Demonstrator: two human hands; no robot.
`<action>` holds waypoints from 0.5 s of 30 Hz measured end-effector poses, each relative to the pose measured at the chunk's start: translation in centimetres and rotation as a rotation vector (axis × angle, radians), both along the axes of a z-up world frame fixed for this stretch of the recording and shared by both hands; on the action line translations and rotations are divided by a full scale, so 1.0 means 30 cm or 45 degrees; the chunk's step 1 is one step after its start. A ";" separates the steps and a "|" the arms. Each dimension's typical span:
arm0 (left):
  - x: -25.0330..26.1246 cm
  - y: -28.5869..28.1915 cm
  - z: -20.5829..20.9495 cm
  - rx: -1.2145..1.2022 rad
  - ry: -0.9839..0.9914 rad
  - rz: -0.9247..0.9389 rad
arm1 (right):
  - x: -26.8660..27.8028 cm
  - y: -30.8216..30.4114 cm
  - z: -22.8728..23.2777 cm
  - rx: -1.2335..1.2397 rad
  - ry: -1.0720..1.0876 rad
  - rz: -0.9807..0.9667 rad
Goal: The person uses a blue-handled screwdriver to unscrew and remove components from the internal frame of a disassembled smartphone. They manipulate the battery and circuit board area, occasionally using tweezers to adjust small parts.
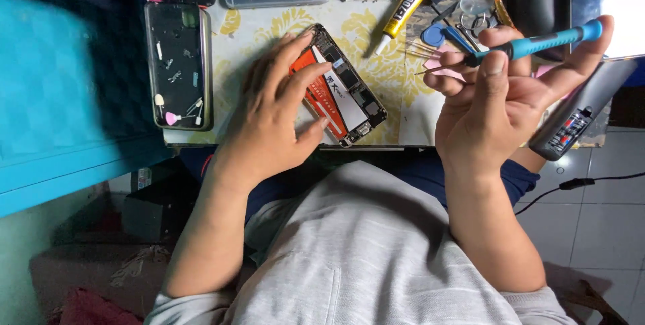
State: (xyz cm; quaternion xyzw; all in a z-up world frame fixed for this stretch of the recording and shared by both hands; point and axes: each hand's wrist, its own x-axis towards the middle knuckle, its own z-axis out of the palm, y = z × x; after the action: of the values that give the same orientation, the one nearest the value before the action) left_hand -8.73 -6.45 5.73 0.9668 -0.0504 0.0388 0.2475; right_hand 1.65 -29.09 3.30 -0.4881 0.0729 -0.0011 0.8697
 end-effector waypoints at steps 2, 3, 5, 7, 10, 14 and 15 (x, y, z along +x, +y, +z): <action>-0.006 -0.006 -0.025 0.023 -0.054 0.017 | 0.005 -0.023 -0.025 -0.008 -0.005 -0.003; -0.011 -0.009 -0.036 0.051 -0.110 0.035 | 0.006 -0.033 -0.037 -0.012 -0.013 -0.005; -0.011 -0.032 -0.044 0.106 -0.170 0.074 | -0.005 -0.056 -0.053 0.005 -0.015 -0.041; -0.012 -0.062 -0.053 0.166 -0.235 0.116 | -0.017 -0.076 -0.070 0.027 -0.023 -0.072; -0.008 -0.113 -0.067 0.273 -0.259 0.228 | -0.035 -0.114 -0.101 -0.184 -0.079 -0.180; 0.008 -0.144 -0.082 0.147 -0.410 0.214 | -0.042 -0.175 -0.164 -0.341 -0.260 -0.135; 0.012 -0.147 -0.085 0.134 -0.441 0.162 | -0.045 -0.191 -0.181 -0.405 -0.338 -0.112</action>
State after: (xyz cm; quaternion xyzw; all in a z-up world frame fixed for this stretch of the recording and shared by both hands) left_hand -8.36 -10.87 3.17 0.9586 -0.0330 0.2173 0.1813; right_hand 0.31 -34.83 -2.11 -0.6112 -0.0222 -0.1147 0.7828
